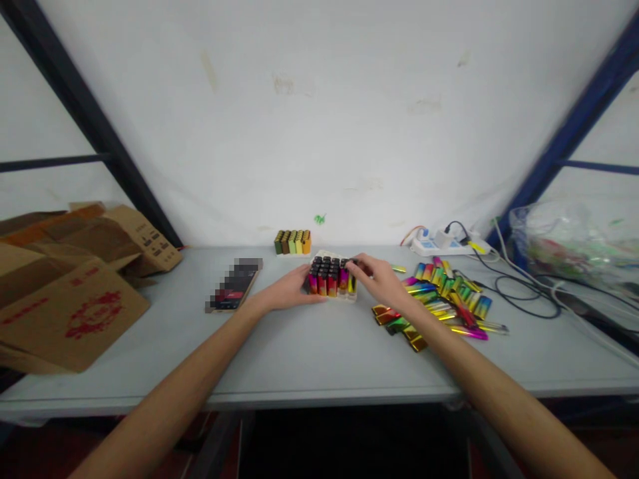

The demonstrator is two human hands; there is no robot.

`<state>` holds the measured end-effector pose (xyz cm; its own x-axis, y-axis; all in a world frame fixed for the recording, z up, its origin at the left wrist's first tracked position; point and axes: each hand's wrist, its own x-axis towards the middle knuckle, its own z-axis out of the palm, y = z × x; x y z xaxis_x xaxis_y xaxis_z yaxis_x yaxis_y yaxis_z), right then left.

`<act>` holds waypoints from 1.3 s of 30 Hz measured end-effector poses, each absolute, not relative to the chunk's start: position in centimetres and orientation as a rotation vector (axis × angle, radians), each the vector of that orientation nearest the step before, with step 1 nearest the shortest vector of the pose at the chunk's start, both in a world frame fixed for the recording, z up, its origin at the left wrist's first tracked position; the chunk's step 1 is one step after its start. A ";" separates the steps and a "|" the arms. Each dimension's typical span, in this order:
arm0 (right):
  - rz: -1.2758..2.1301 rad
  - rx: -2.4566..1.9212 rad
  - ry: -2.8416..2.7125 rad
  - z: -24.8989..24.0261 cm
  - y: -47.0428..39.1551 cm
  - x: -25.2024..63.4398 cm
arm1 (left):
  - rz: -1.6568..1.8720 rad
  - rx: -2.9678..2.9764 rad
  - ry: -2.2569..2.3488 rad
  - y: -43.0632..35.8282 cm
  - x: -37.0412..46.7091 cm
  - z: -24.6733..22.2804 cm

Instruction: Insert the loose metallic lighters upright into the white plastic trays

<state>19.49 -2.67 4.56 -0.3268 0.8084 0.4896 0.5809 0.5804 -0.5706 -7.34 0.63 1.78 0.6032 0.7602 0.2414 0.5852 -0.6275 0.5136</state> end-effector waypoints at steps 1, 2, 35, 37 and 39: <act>0.369 -1.086 -2.071 4.5 -2.7 19.5 | 0.627 2.447 1.083 0.6 -7.3 1.8; 0.361 -1.062 -2.102 4.4 -2.7 19.6 | 0.624 2.445 1.088 0.5 -7.3 1.9; -0.051 -1.776 -2.346 1.3 3.8 28.6 | 0.579 2.459 1.123 0.8 -7.3 1.7; -0.032 -1.675 -2.375 1.5 3.9 27.9 | 0.581 2.456 1.120 0.8 -7.3 1.8; -0.008 -1.580 -2.342 1.9 3.8 27.2 | 0.588 2.453 1.122 0.8 -7.3 1.7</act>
